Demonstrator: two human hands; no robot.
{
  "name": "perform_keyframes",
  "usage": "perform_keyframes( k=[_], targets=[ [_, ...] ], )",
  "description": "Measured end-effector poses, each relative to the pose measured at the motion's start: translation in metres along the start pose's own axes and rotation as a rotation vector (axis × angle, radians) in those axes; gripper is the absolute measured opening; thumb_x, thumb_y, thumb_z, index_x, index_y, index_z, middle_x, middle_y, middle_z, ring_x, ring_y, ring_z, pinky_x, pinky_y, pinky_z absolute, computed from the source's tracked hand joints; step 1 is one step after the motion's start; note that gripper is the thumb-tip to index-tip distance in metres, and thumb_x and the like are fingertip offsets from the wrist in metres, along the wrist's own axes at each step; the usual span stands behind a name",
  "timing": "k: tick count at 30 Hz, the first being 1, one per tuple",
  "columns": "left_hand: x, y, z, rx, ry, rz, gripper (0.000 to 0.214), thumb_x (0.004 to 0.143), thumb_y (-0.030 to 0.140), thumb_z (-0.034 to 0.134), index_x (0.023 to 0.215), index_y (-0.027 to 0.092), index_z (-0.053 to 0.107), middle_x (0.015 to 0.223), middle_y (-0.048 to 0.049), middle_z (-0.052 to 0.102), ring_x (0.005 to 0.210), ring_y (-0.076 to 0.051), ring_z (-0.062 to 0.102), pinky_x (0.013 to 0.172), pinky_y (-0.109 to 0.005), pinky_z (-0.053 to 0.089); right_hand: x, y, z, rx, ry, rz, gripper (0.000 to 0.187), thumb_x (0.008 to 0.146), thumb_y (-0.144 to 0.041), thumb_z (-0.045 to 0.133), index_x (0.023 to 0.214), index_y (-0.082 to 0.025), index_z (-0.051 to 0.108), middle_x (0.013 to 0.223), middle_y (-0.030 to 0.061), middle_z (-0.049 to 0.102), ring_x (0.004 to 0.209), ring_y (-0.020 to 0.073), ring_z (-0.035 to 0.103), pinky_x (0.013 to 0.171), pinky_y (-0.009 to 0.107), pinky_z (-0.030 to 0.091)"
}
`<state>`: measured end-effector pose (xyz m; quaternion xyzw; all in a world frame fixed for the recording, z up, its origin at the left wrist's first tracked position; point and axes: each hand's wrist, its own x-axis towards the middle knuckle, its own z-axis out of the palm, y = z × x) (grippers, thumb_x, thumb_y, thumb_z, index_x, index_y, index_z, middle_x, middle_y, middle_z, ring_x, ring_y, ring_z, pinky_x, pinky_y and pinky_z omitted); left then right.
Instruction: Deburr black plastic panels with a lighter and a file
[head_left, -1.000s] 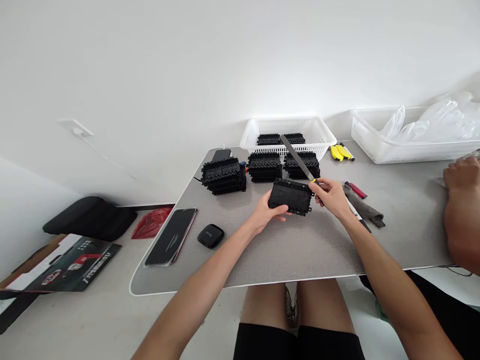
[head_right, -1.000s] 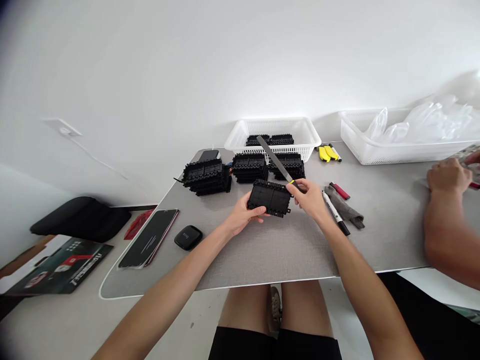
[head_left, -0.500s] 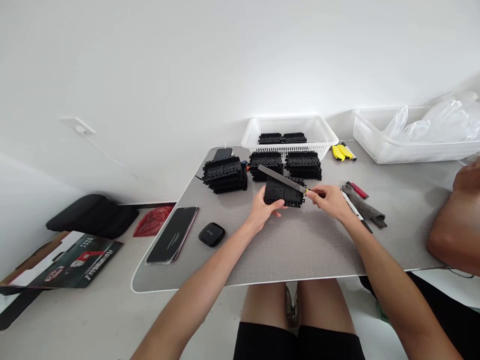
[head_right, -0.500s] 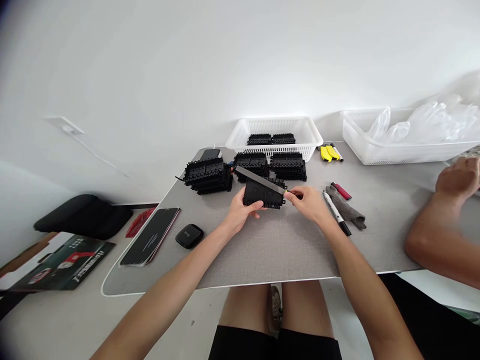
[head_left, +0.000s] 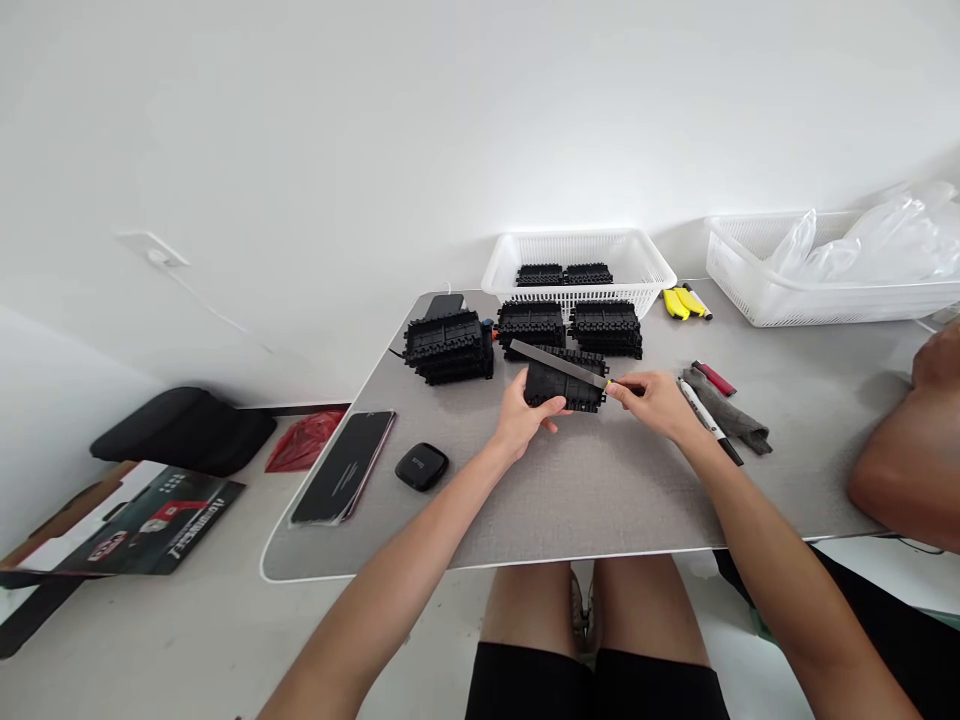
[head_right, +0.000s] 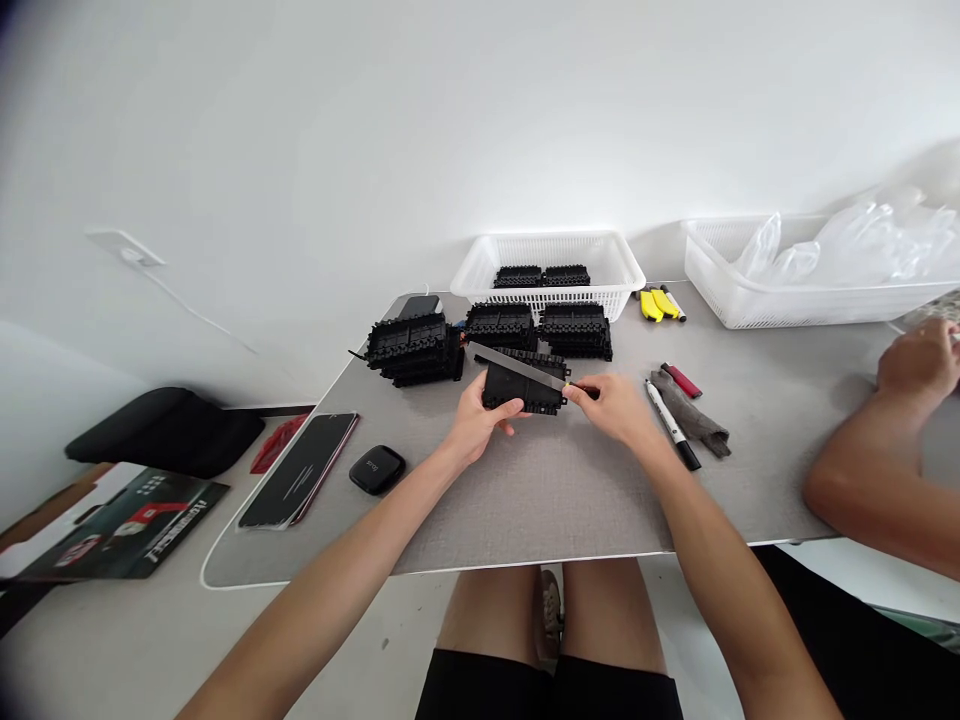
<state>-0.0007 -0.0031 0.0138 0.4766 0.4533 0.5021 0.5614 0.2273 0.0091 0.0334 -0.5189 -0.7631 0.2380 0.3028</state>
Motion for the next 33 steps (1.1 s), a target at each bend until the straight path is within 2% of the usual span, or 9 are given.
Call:
perform_keyframes(
  k=[6, 14, 18, 26, 33],
  targets=[
    [0.002, -0.003, -0.003, -0.024, 0.027, 0.003, 0.058, 0.061, 0.031, 0.083, 0.108, 0.017, 0.052, 0.098, -0.0110, 0.066, 0.075, -0.028, 0.073, 0.036, -0.020, 0.047, 0.000, 0.009, -0.004, -0.015, 0.043, 0.025, 0.047, 0.088, -0.054, 0.046, 0.059, -0.018, 0.050, 0.054, -0.0006, 0.046, 0.052, 0.0118, 0.039, 0.053, 0.027, 0.028],
    [0.002, -0.001, -0.003, -0.018, 0.011, 0.009, 0.059, 0.061, 0.035, 0.083, 0.109, 0.018, 0.052, 0.099, -0.0109, 0.066, 0.074, -0.027, 0.072, 0.037, -0.020, 0.047, 0.001, 0.006, -0.001, -0.002, -0.001, -0.007, 0.046, 0.089, -0.053, 0.045, 0.060, -0.018, 0.052, 0.055, -0.0010, 0.046, 0.053, 0.0116, 0.039, 0.053, 0.027, 0.027],
    [0.002, -0.002, -0.003, -0.030, 0.020, 0.009, 0.061, 0.061, 0.034, 0.083, 0.111, 0.018, 0.053, 0.103, -0.0119, 0.066, 0.075, -0.026, 0.073, 0.039, -0.021, 0.050, 0.002, 0.013, -0.006, -0.021, 0.041, 0.013, 0.047, 0.088, -0.055, 0.045, 0.060, -0.018, 0.051, 0.055, -0.0007, 0.046, 0.053, 0.0119, 0.039, 0.052, 0.027, 0.027],
    [0.001, 0.001, -0.001, -0.047, 0.033, -0.006, 0.058, 0.059, 0.032, 0.084, 0.105, 0.017, 0.053, 0.095, -0.0090, 0.067, 0.072, -0.026, 0.072, 0.038, -0.020, 0.048, 0.000, 0.006, -0.003, -0.032, -0.001, -0.008, 0.046, 0.089, -0.053, 0.045, 0.061, -0.018, 0.053, 0.054, -0.0007, 0.047, 0.053, 0.0122, 0.039, 0.054, 0.027, 0.028],
    [0.002, 0.000, -0.003, -0.051, 0.037, -0.027, 0.057, 0.059, 0.029, 0.083, 0.107, 0.017, 0.055, 0.101, -0.0114, 0.067, 0.073, -0.025, 0.072, 0.038, -0.020, 0.049, 0.001, 0.011, -0.009, -0.050, 0.046, 0.011, 0.049, 0.088, -0.057, 0.043, 0.062, -0.018, 0.055, 0.056, 0.0010, 0.048, 0.055, 0.0137, 0.040, 0.054, 0.027, 0.029]
  ],
)
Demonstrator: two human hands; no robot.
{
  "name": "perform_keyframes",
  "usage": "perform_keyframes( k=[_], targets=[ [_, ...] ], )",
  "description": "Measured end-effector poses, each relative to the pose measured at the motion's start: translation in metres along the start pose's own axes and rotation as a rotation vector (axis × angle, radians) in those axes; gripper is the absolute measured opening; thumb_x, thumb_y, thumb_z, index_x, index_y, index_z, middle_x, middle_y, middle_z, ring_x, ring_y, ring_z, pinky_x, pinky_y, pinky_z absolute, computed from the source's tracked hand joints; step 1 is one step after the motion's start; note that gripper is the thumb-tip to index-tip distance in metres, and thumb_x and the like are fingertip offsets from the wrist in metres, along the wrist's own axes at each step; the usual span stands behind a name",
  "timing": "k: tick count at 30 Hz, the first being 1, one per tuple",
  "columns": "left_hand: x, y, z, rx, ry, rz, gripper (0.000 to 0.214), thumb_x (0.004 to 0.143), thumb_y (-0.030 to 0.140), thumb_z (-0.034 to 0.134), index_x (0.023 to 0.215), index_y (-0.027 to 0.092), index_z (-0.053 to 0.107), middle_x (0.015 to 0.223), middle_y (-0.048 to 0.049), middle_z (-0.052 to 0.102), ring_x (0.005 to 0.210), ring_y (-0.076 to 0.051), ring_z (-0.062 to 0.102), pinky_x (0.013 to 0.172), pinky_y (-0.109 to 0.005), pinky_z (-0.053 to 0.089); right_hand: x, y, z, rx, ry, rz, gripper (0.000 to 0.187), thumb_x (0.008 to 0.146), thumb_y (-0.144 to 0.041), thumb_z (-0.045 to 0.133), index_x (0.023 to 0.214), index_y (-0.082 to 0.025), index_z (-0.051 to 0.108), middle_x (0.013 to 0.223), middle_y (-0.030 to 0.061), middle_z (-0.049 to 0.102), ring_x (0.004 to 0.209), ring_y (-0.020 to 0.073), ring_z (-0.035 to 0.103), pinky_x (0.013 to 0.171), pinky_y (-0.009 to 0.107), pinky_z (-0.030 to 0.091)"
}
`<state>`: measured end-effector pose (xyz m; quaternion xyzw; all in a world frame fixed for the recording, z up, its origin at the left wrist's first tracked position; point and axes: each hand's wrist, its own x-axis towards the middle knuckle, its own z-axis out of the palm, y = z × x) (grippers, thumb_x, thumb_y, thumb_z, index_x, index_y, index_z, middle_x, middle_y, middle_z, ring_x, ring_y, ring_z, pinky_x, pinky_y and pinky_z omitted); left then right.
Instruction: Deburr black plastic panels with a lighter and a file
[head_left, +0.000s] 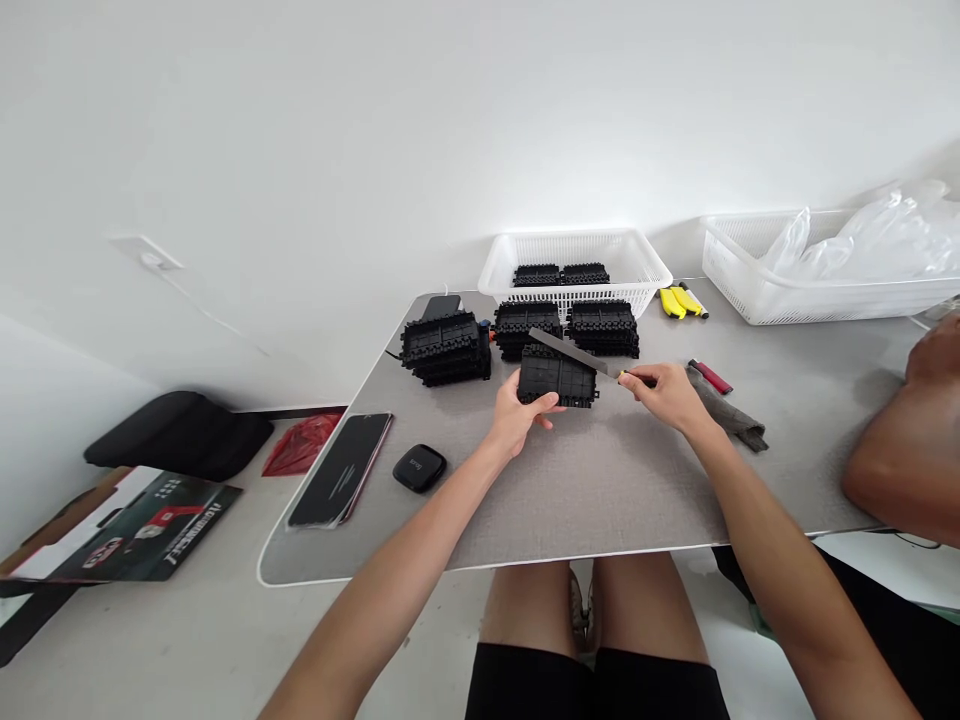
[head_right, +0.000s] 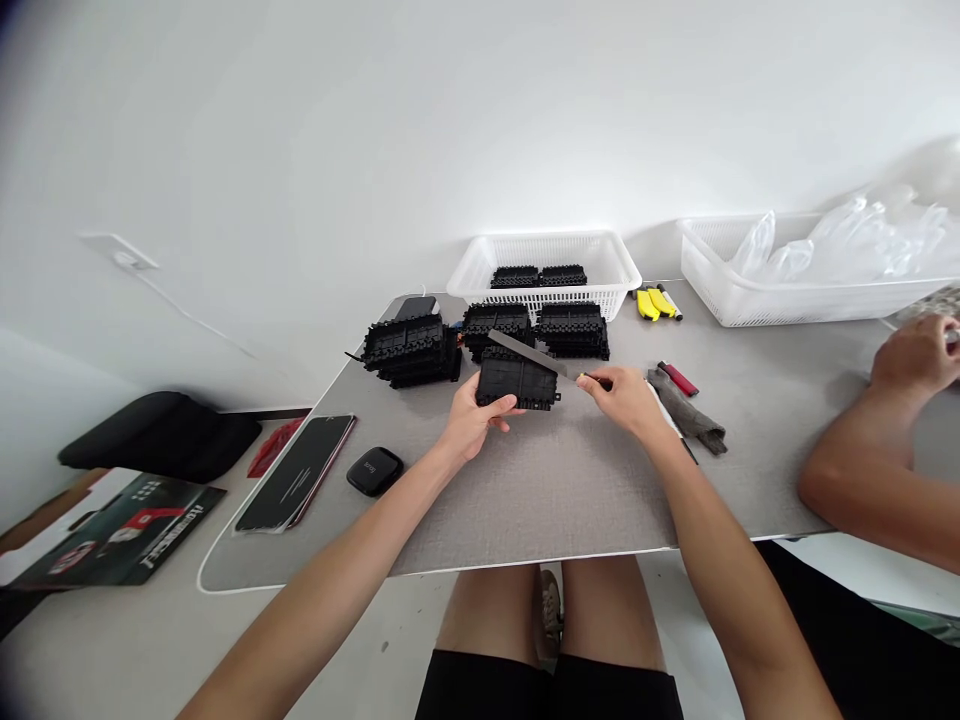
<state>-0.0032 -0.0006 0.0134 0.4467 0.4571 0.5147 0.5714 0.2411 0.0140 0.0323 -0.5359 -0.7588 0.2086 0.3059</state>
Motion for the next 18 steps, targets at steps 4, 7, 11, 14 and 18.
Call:
perform_keyframes(
  k=[4, 7, 11, 14, 18],
  targets=[
    [0.0000, -0.0010, -0.0005, 0.007, -0.002, -0.012, 0.055, 0.061, 0.029, 0.083, 0.105, 0.017, 0.054, 0.098, -0.0106, 0.067, 0.074, -0.026, 0.073, 0.039, -0.020, 0.049, -0.0002, -0.0060, 0.0070, -0.040, -0.036, -0.032, 0.046, 0.089, -0.054, 0.045, 0.062, -0.018, 0.057, 0.056, 0.0005, 0.047, 0.054, 0.0129, 0.037, 0.054, 0.028, 0.026],
    [0.0001, -0.0005, -0.0009, 0.002, -0.005, -0.016, 0.055, 0.062, 0.028, 0.083, 0.108, 0.017, 0.054, 0.102, -0.0117, 0.067, 0.075, -0.026, 0.073, 0.039, -0.020, 0.050, 0.0004, -0.0022, 0.0042, -0.058, -0.029, -0.017, 0.045, 0.088, -0.053, 0.046, 0.060, -0.018, 0.054, 0.055, -0.0003, 0.045, 0.054, 0.0126, 0.037, 0.054, 0.027, 0.025],
    [0.0001, 0.0003, -0.0010, -0.009, -0.001, -0.012, 0.056, 0.062, 0.027, 0.083, 0.109, 0.016, 0.055, 0.104, -0.0128, 0.067, 0.073, -0.025, 0.073, 0.039, -0.020, 0.050, 0.0004, 0.0026, -0.0027, -0.030, 0.005, 0.010, 0.045, 0.088, -0.052, 0.046, 0.059, -0.018, 0.050, 0.054, -0.0007, 0.045, 0.054, 0.0127, 0.038, 0.056, 0.027, 0.027],
    [-0.0004, 0.0006, -0.0003, -0.011, 0.008, -0.014, 0.056, 0.060, 0.027, 0.083, 0.107, 0.016, 0.055, 0.103, -0.0123, 0.067, 0.072, -0.025, 0.073, 0.039, -0.020, 0.050, -0.0009, -0.0025, 0.0000, -0.015, -0.006, -0.014, 0.046, 0.089, -0.054, 0.044, 0.060, -0.018, 0.050, 0.055, -0.0004, 0.045, 0.054, 0.0127, 0.037, 0.054, 0.028, 0.026],
    [-0.0011, 0.0012, 0.0005, -0.016, 0.016, -0.007, 0.053, 0.060, 0.028, 0.083, 0.104, 0.016, 0.055, 0.096, -0.0102, 0.067, 0.073, -0.026, 0.073, 0.040, -0.020, 0.050, -0.0007, -0.0037, 0.0030, -0.021, -0.038, -0.038, 0.047, 0.090, -0.054, 0.044, 0.060, -0.019, 0.052, 0.055, -0.0006, 0.045, 0.054, 0.0127, 0.037, 0.054, 0.028, 0.026]
  ],
)
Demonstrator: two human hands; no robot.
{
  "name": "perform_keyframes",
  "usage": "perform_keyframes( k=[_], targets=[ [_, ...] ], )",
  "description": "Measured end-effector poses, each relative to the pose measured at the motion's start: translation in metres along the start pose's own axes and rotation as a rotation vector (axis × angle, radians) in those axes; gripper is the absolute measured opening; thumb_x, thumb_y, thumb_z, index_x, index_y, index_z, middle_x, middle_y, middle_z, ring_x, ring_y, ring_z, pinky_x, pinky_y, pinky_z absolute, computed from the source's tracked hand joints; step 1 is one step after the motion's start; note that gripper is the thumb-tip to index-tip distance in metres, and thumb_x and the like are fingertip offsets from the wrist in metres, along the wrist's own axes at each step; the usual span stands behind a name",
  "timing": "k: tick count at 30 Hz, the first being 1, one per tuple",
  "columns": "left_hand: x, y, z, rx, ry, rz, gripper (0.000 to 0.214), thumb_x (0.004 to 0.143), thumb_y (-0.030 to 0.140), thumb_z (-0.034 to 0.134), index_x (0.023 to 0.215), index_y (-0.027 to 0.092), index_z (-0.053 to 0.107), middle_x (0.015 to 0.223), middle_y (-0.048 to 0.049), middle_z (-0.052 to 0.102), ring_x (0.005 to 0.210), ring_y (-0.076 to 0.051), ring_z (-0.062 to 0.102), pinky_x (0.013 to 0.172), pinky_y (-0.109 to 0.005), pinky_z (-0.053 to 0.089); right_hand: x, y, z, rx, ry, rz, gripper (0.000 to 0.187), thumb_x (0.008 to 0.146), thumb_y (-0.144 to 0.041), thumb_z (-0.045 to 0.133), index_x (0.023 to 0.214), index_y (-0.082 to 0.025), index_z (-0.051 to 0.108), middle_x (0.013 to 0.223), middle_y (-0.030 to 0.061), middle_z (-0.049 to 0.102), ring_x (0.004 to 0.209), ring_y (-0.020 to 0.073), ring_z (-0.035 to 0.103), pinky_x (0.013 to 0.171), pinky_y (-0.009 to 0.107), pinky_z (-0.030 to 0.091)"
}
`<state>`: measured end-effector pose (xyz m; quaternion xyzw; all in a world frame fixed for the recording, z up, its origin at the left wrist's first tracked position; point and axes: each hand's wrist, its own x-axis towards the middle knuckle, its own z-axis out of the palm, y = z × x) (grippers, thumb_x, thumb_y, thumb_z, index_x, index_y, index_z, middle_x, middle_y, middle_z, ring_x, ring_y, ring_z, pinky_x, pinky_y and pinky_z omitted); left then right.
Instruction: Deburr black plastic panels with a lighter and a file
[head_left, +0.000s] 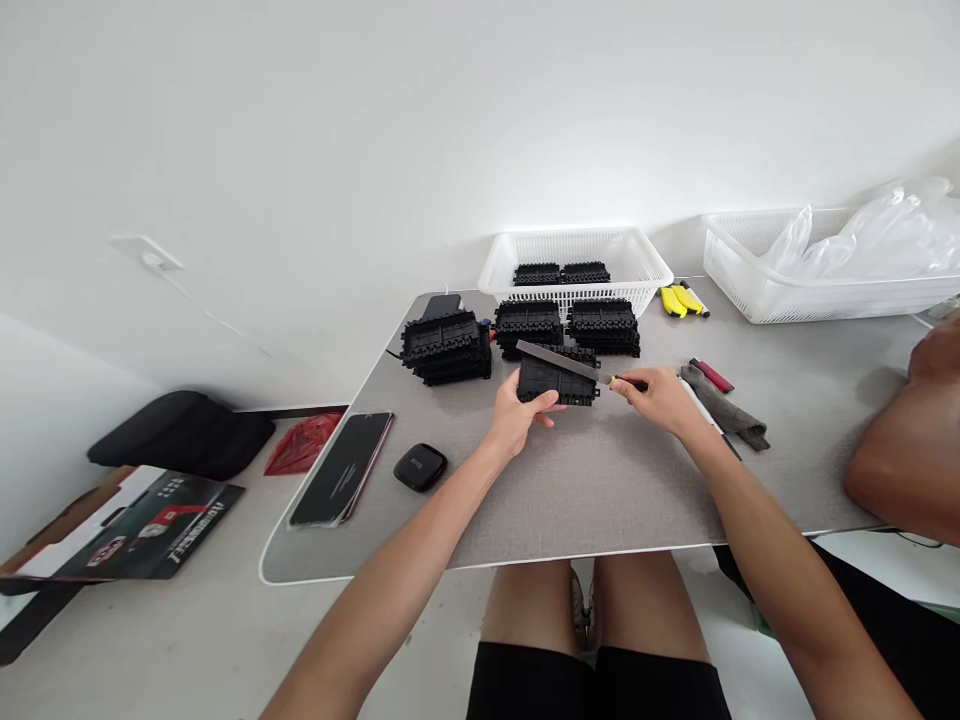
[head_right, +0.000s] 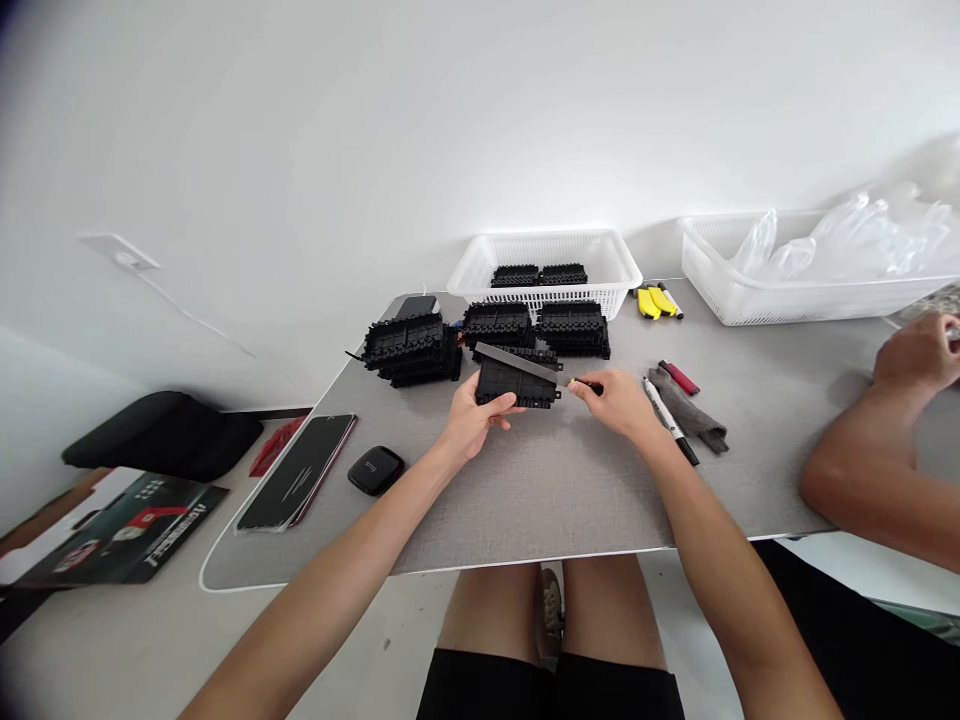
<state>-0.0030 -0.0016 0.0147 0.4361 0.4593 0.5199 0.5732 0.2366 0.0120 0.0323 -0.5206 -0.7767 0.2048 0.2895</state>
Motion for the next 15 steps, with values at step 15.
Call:
perform_keyframes(
  k=[15],
  targets=[
    [0.0012, 0.0019, -0.0011, -0.040, 0.024, 0.007, 0.052, 0.060, 0.027, 0.083, 0.102, 0.016, 0.055, 0.099, -0.0107, 0.068, 0.068, -0.022, 0.072, 0.039, -0.019, 0.047, 0.0021, 0.0109, -0.0067, -0.005, 0.020, 0.032, 0.046, 0.088, -0.053, 0.045, 0.060, -0.018, 0.053, 0.055, 0.0007, 0.049, 0.055, 0.0139, 0.043, 0.056, 0.027, 0.032]
  ],
)
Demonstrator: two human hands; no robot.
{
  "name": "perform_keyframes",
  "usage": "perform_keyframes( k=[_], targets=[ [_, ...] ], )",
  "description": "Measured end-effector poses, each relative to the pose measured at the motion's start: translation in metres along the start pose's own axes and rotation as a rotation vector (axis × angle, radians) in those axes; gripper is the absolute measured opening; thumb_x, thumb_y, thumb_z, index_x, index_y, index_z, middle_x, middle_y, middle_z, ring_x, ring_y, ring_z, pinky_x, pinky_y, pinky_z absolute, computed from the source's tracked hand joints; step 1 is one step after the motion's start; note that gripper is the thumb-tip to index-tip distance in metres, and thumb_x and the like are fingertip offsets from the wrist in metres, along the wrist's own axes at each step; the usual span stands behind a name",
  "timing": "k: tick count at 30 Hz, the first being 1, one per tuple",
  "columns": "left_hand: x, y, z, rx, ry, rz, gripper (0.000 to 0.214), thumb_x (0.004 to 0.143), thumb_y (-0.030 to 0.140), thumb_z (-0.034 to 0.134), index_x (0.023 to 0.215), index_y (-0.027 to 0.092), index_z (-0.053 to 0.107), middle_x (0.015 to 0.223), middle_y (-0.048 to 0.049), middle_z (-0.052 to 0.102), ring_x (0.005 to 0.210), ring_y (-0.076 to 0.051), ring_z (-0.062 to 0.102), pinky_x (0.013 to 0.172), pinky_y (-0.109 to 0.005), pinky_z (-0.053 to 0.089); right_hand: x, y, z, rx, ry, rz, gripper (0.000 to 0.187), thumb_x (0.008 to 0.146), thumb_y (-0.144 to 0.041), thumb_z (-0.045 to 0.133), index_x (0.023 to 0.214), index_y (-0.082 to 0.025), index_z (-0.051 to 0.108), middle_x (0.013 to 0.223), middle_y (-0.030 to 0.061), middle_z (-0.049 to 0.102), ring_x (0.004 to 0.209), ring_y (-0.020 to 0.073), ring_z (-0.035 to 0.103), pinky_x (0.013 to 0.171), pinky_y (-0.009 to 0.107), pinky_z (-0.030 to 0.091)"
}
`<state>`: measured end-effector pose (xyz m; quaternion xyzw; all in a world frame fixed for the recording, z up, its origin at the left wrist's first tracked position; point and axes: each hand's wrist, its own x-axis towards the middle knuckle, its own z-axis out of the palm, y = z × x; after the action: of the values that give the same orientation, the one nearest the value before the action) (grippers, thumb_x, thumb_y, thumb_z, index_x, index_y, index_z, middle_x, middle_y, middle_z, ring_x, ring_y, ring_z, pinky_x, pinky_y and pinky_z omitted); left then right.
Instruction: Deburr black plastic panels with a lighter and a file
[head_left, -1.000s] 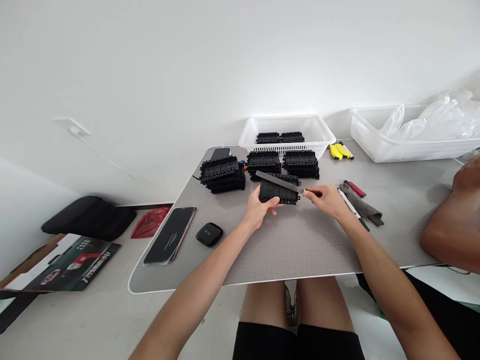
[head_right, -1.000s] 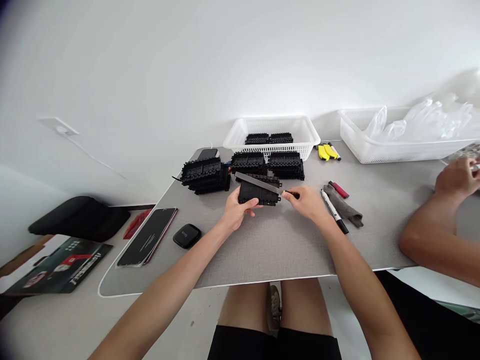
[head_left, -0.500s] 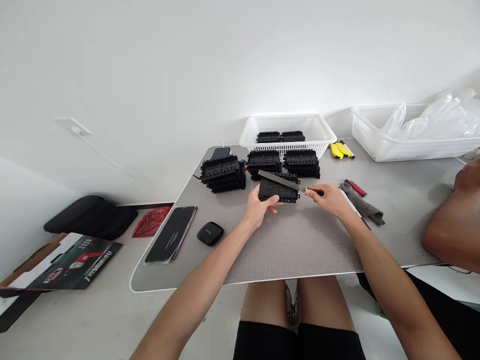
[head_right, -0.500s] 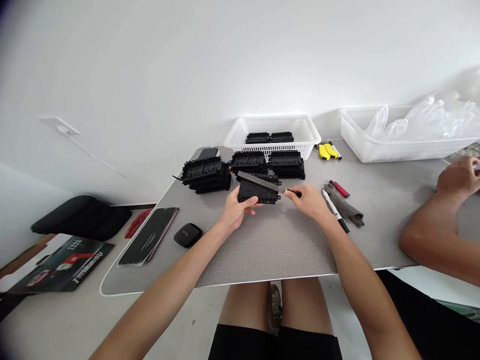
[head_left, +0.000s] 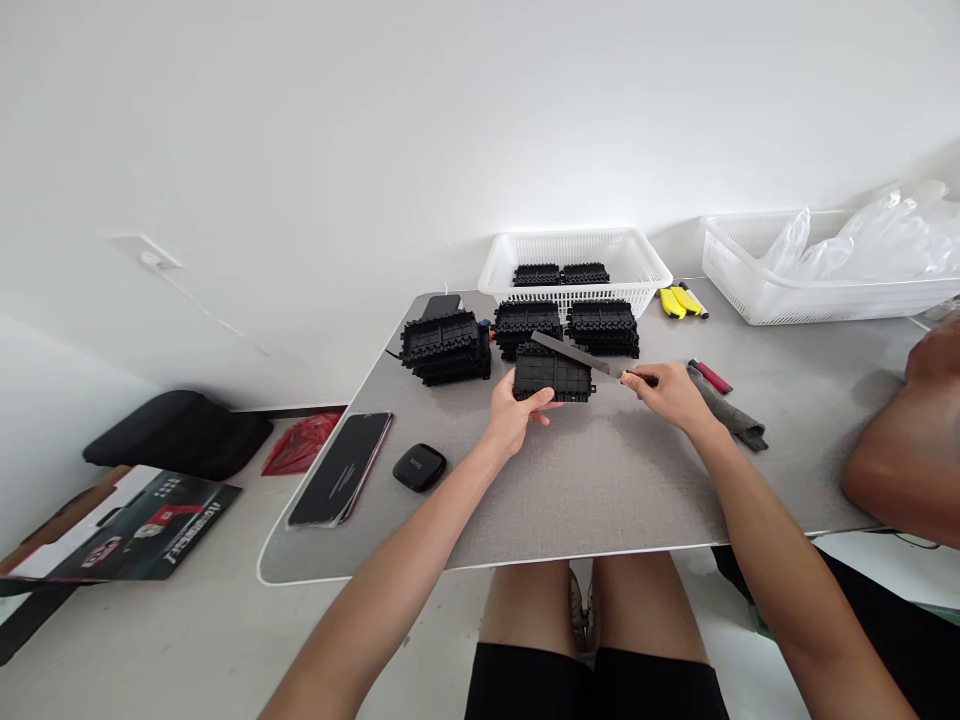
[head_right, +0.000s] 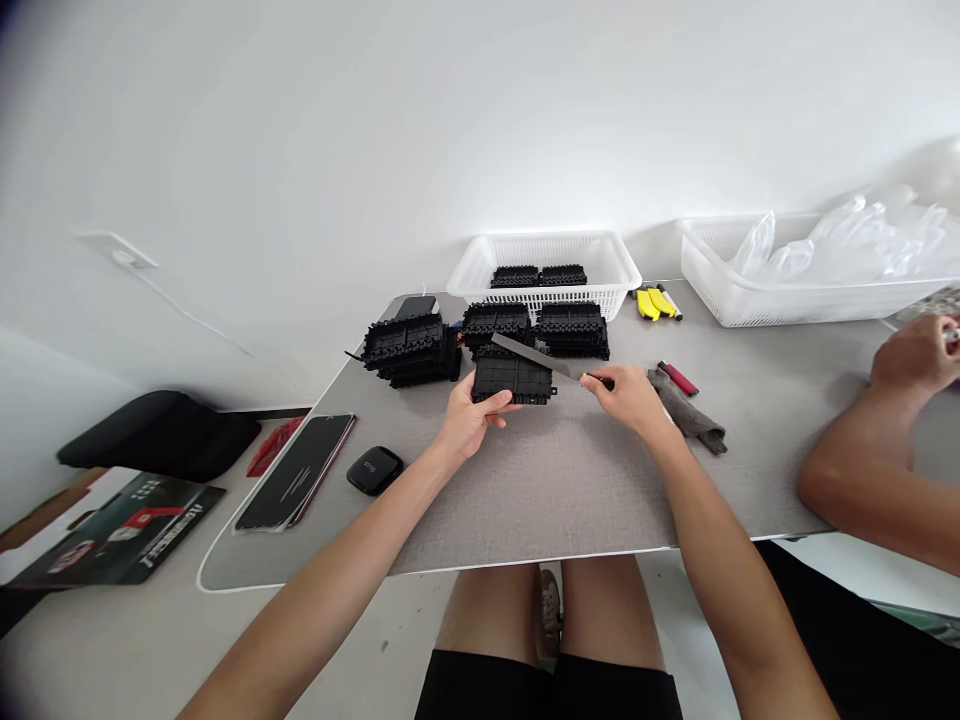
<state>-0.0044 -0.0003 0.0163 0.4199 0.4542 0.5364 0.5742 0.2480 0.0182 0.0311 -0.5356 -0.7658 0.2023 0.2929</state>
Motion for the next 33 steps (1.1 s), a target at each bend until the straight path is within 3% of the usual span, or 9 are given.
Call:
perform_keyframes(
  k=[4, 10, 15, 18, 22, 33],
  targets=[
    [0.000, 0.001, 0.000, 0.005, 0.001, -0.016, 0.053, 0.060, 0.026, 0.083, 0.104, 0.016, 0.055, 0.102, -0.0114, 0.068, 0.069, -0.022, 0.072, 0.039, -0.019, 0.048, 0.000, 0.002, -0.003, 0.011, 0.041, 0.014, 0.045, 0.088, -0.053, 0.045, 0.063, -0.018, 0.057, 0.057, 0.0021, 0.053, 0.057, 0.0151, 0.046, 0.056, 0.028, 0.033],
    [-0.001, 0.002, 0.000, -0.008, 0.007, -0.010, 0.052, 0.060, 0.026, 0.083, 0.103, 0.016, 0.056, 0.100, -0.0107, 0.067, 0.070, -0.022, 0.072, 0.039, -0.019, 0.047, 0.000, -0.001, 0.002, 0.003, -0.037, -0.019, 0.045, 0.089, -0.052, 0.045, 0.061, -0.018, 0.054, 0.055, 0.0001, 0.051, 0.054, 0.0136, 0.044, 0.057, 0.028, 0.033],
    [0.000, 0.002, 0.000, -0.018, 0.012, -0.025, 0.051, 0.060, 0.025, 0.083, 0.102, 0.016, 0.055, 0.101, -0.0112, 0.068, 0.070, -0.023, 0.072, 0.039, -0.019, 0.046, 0.000, 0.005, -0.005, -0.037, 0.052, 0.012, 0.041, 0.088, -0.050, 0.047, 0.064, -0.018, 0.058, 0.055, -0.0002, 0.049, 0.055, 0.0138, 0.043, 0.057, 0.028, 0.031],
    [0.000, 0.002, 0.000, -0.036, 0.010, -0.032, 0.051, 0.059, 0.024, 0.083, 0.101, 0.017, 0.055, 0.099, -0.0100, 0.068, 0.069, -0.022, 0.073, 0.038, -0.018, 0.046, -0.001, 0.002, -0.004, -0.038, 0.039, -0.017, 0.043, 0.089, -0.051, 0.046, 0.065, -0.018, 0.060, 0.056, 0.0002, 0.049, 0.054, 0.0137, 0.041, 0.056, 0.028, 0.031],
    [0.000, 0.002, 0.000, -0.027, 0.007, -0.028, 0.049, 0.059, 0.025, 0.083, 0.098, 0.016, 0.055, 0.097, -0.0095, 0.068, 0.069, -0.023, 0.073, 0.038, -0.018, 0.046, -0.001, 0.000, -0.001, -0.080, 0.000, -0.034, 0.042, 0.088, -0.052, 0.047, 0.069, -0.019, 0.066, 0.058, 0.0013, 0.053, 0.054, 0.0142, 0.042, 0.056, 0.028, 0.031],
    [0.000, 0.003, 0.000, -0.020, 0.005, -0.038, 0.048, 0.060, 0.025, 0.083, 0.099, 0.015, 0.056, 0.099, -0.0110, 0.068, 0.070, -0.023, 0.073, 0.039, -0.019, 0.048, -0.001, 0.012, -0.013, -0.140, 0.049, 0.009, 0.039, 0.087, -0.050, 0.051, 0.080, -0.019, 0.074, 0.067, 0.0034, 0.065, 0.059, 0.0156, 0.051, 0.057, 0.028, 0.034]
  ],
)
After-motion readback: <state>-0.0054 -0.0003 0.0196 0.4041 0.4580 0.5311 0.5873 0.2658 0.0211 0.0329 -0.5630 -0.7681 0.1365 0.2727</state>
